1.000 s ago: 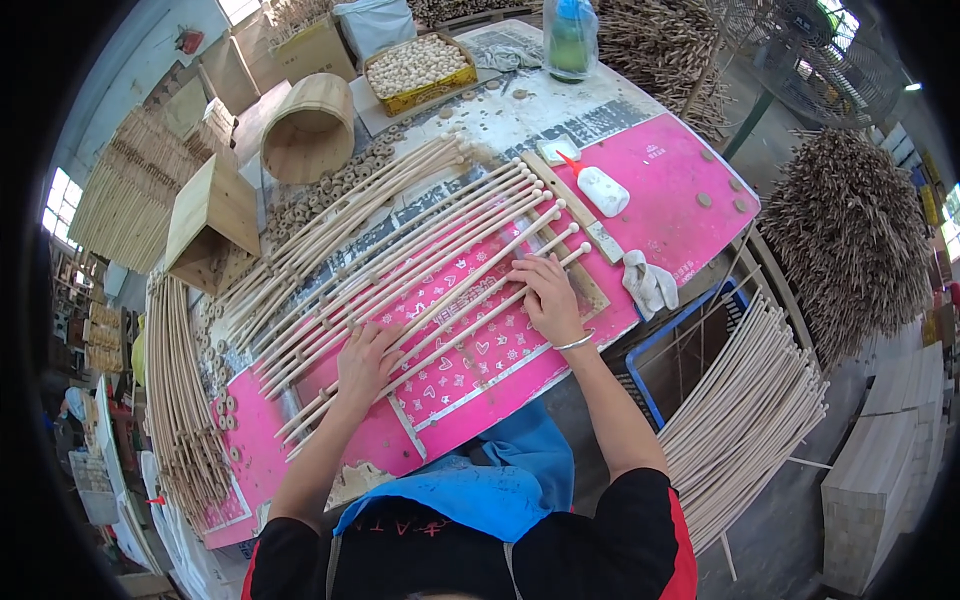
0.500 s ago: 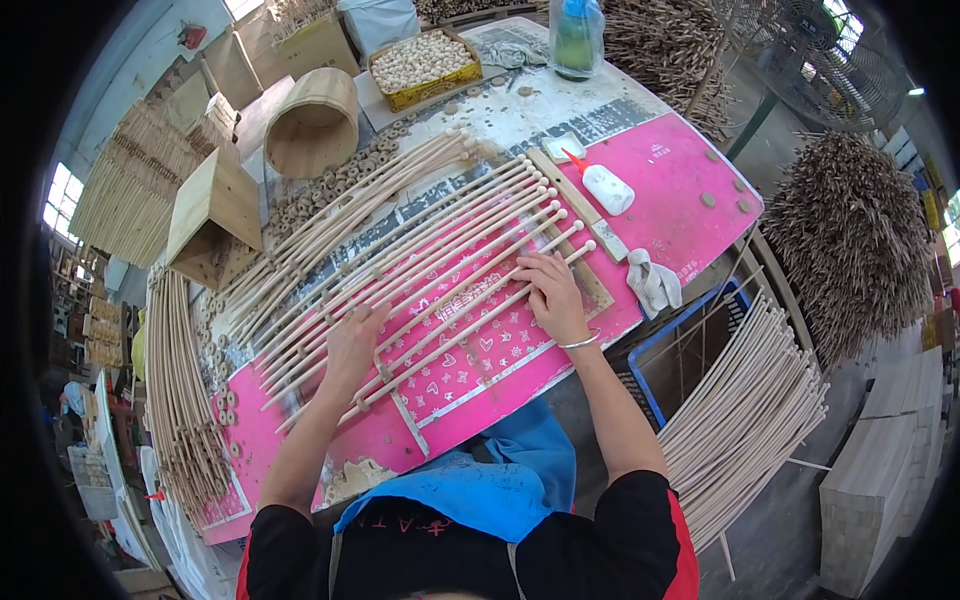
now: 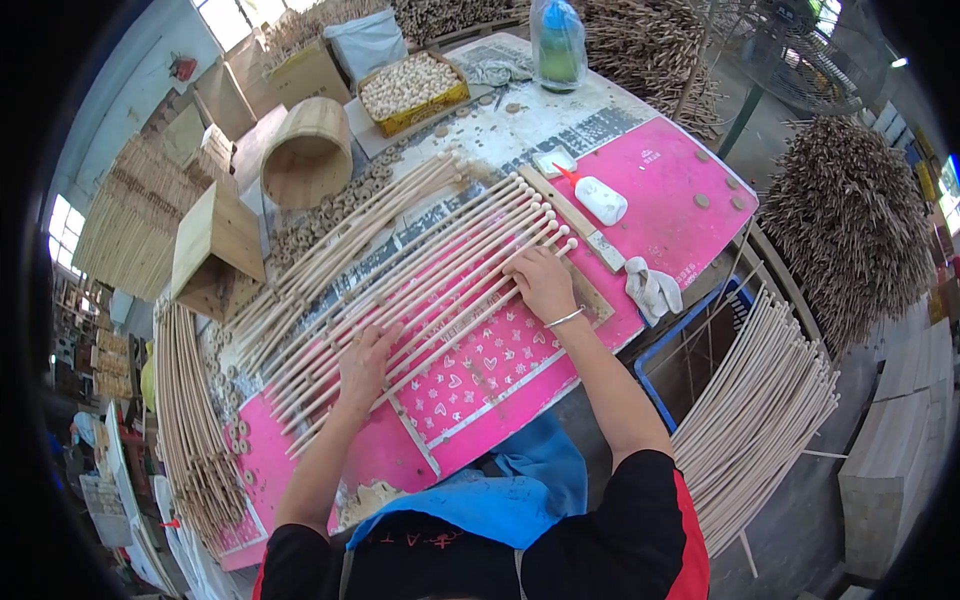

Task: Assembling a wooden rack by inserting wooden rods through circular wooden rings and applying glue.

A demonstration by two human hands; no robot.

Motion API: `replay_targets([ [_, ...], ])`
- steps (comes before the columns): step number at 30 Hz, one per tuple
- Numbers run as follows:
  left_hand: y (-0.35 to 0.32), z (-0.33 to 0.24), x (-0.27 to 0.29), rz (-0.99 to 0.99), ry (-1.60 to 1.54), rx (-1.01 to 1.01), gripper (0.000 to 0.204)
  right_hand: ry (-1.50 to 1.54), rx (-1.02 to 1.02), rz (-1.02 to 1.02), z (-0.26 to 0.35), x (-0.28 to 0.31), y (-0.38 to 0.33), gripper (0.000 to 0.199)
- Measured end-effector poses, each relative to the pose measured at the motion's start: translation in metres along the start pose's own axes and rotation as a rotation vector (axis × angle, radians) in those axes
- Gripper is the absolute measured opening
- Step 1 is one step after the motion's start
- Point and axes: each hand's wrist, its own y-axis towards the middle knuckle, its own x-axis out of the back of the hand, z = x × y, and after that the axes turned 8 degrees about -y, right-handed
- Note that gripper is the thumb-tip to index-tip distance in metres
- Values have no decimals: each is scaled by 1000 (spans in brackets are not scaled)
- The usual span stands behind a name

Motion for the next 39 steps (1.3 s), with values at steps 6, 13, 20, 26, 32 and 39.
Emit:
replay_targets([
  [6, 6, -7, 0, -8, 83, -46, 53, -113, 57, 132, -22, -5, 15, 6],
  [13, 12, 1, 3, -47, -19, -57, 46, -132, 78, 49, -26, -6, 18, 6],
  [20, 17, 2, 4, -48, -44, -25, 42, -254, -24, 75, -28, -6, 30, 10],
  [26, 12, 1, 2, -22, -45, 6, 48, -341, -28, 227, -40, -1, 50, 10],
  [32, 12, 3, 6, 42, -41, 12, 48, -430, 32, 223, -67, 11, 61, 8],
  [39, -24, -36, 26, 167, -61, -40, 91, -146, -309, 122, -70, 61, 41, 12],
])
